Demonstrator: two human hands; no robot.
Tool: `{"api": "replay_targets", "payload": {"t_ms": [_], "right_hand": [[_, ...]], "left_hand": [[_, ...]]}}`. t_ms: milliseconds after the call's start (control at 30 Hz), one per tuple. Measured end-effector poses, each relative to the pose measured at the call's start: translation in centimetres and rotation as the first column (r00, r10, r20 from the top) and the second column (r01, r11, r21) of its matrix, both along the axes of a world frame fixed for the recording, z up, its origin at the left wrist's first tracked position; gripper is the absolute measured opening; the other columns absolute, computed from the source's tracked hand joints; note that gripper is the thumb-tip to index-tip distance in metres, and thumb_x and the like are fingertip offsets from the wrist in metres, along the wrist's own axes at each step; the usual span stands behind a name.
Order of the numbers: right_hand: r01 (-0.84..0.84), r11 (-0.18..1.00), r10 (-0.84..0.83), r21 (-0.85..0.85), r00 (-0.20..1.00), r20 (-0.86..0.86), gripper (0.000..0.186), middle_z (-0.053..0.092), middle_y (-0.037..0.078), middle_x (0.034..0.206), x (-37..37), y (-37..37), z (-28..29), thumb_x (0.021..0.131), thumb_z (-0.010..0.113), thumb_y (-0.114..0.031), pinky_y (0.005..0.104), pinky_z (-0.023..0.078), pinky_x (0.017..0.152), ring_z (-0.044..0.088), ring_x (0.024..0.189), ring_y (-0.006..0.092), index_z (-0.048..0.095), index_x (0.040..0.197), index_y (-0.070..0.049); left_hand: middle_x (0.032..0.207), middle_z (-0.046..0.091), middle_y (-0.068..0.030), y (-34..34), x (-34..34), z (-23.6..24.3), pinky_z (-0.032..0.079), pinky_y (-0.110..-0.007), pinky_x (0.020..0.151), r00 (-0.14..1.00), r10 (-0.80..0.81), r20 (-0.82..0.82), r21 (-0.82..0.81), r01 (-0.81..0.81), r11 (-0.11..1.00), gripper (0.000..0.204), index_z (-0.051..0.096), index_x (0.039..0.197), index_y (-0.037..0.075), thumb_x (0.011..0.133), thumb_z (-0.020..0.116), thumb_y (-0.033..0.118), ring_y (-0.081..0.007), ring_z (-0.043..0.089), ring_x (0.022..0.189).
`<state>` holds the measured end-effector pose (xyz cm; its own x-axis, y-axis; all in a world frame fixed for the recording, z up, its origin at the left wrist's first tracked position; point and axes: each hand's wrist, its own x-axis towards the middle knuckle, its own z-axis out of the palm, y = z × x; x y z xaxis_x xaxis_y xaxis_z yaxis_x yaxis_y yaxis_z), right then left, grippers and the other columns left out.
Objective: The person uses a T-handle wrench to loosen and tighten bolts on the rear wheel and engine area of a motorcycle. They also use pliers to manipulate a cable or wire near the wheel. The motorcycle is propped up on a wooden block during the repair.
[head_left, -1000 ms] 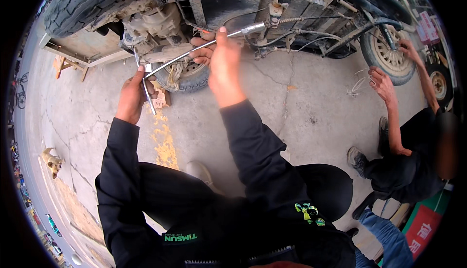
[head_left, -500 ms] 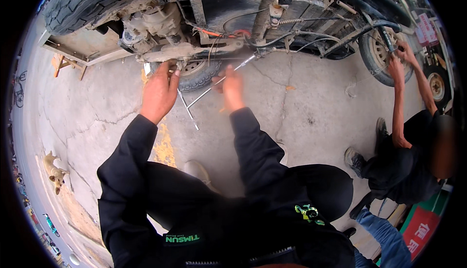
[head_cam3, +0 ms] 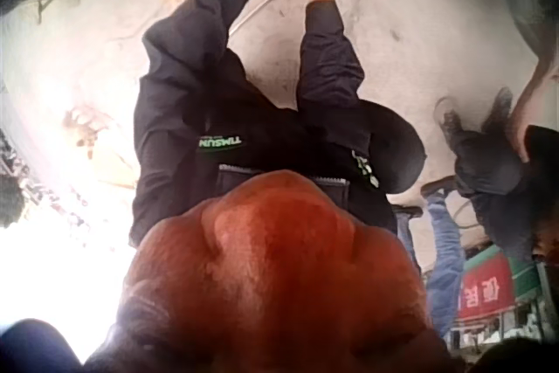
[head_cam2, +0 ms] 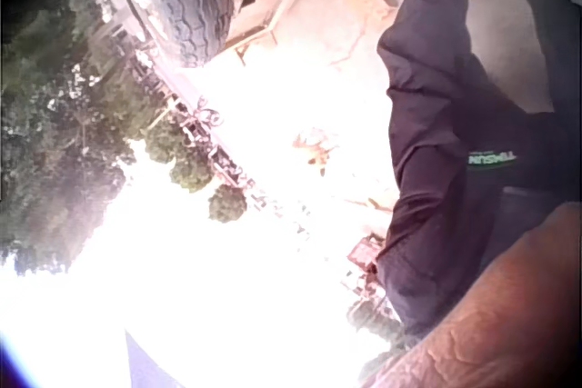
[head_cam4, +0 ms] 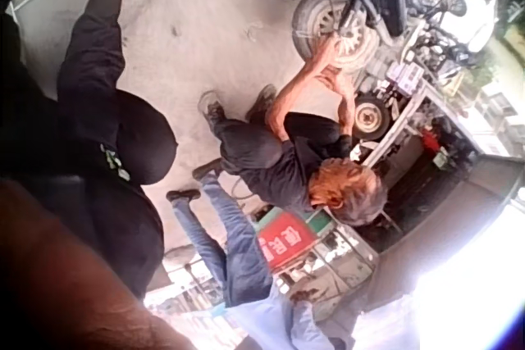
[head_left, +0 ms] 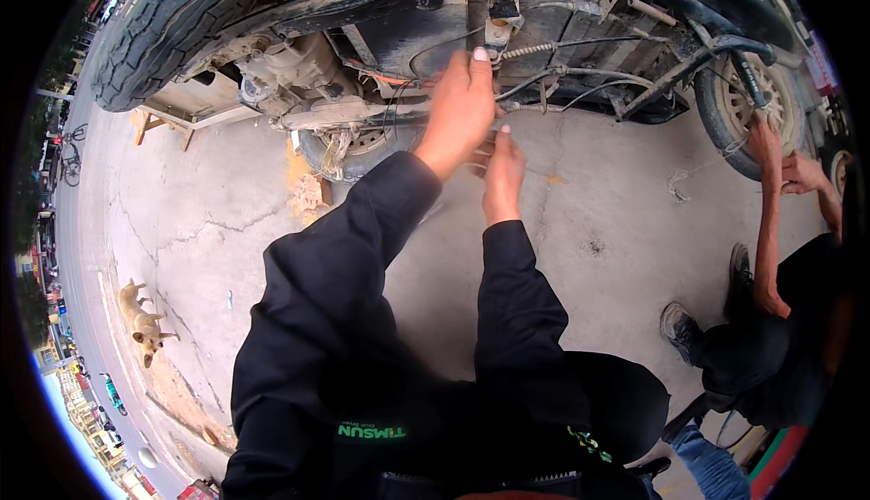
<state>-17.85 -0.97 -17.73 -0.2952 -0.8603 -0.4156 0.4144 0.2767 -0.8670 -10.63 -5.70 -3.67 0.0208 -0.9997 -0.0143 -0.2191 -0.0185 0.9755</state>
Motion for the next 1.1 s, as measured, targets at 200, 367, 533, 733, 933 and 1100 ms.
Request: {"api": "replay_targets", "payload": {"t_ms": [200, 367, 533, 733, 933, 1100], "right_hand": [[0.113, 0.953, -0.13, -0.282, 0.99, -0.044, 0.048, 0.059, 0.004, 0.072, -5.2, -6.5, 12.3, 0.099, 0.046, -0.047, 0.0248, 0.042, 0.049, 0.055, 0.056, 0.0118, 0.057, 0.094, -0.001], [0.052, 0.956, -0.096, -0.29, 0.986, -0.14, 0.041, 0.058, 0.004, 0.065, -5.7, -8.0, 13.4, 0.098, 0.052, -0.038, 0.0263, 0.041, 0.045, 0.053, 0.051, 0.0114, 0.057, 0.084, -0.001], [0.053, 0.94, -0.042, -0.337, 0.998, 0.042, 0.036, 0.056, 0.004, 0.064, -6.0, -8.2, 13.1, 0.1, 0.049, -0.034, 0.0262, 0.04, 0.044, 0.05, 0.05, 0.0111, 0.057, 0.084, -0.003], [0.108, 0.941, -0.085, -0.32, 0.993, 0.083, 0.033, 0.056, 0.003, 0.064, -4.7, -8.1, 13.2, 0.1, 0.049, -0.033, 0.0257, 0.039, 0.044, 0.051, 0.05, 0.0114, 0.058, 0.088, -0.004], [0.118, 0.945, -0.096, -0.304, 0.992, 0.088, 0.034, 0.052, 0.003, 0.067, -5.0, -8.2, 13.2, 0.1, 0.047, -0.034, 0.0257, 0.039, 0.049, 0.05, 0.055, 0.0118, 0.058, 0.091, -0.003], [0.07, 0.944, -0.046, -0.323, 0.996, 0.082, 0.034, 0.051, 0.003, 0.07, -4.4, -8.2, 12.6, 0.1, 0.048, -0.035, 0.028, 0.038, 0.054, 0.05, 0.062, 0.0147, 0.057, 0.095, -0.003]], "left_hand": [[0.075, 0.056, -0.0069, 1.3, -0.4, -0.2, 0.045, -0.031, 0.054, 0.99, 0.101, 0.1, -0.083, -0.093, 0.992, 0.039, 0.047, 0.093, -0.001, 0.104, 0.035, 0.035, -0.0153, 0.056, 0.06], [0.069, 0.048, -0.001, -0.5, -0.8, -2.3, 0.037, -0.027, 0.049, 0.99, 0.142, -0.02, -0.149, -0.143, 0.978, 0.038, 0.047, 0.083, 0.004, 0.104, 0.037, 0.035, -0.011, 0.045, 0.055], [0.062, 0.04, 0.0028, -0.3, -1.7, -0.4, 0.026, -0.025, 0.045, 0.868, 0.216, -0.448, 0.274, -0.096, 0.957, 0.042, 0.042, 0.071, 0.011, 0.101, 0.04, 0.041, -0.008, 0.033, 0.051], [0.07, 0.051, -0.001, 0.2, 0.3, 0.8, 0.035, -0.027, 0.049, 0.961, 0.137, -0.239, 0.273, -0.069, 0.959, 0.044, 0.052, 0.083, 0.006, 0.099, 0.044, 0.047, -0.0098, 0.043, 0.053], [0.072, 0.058, -0.0263, -0.1, 0.4, -0.5, 0.042, -0.053, 0.067, 0.972, 0.128, 0.199, -0.275, -0.07, 0.959, 0.033, 0.05, 0.087, -0.002, 0.1, 0.039, 0.026, -0.0476, 0.056, 0.073], [0.062, 0.055, -0.0205, -1.1, 1.2, -0.7, 0.043, -0.044, 0.063, 0.821, 0.16, -0.548, 0.386, 0.079, 0.919, 0.048, 0.052, 0.085, -0.004, 0.099, 0.039, 0.041, -0.0365, 0.054, 0.063]]}}
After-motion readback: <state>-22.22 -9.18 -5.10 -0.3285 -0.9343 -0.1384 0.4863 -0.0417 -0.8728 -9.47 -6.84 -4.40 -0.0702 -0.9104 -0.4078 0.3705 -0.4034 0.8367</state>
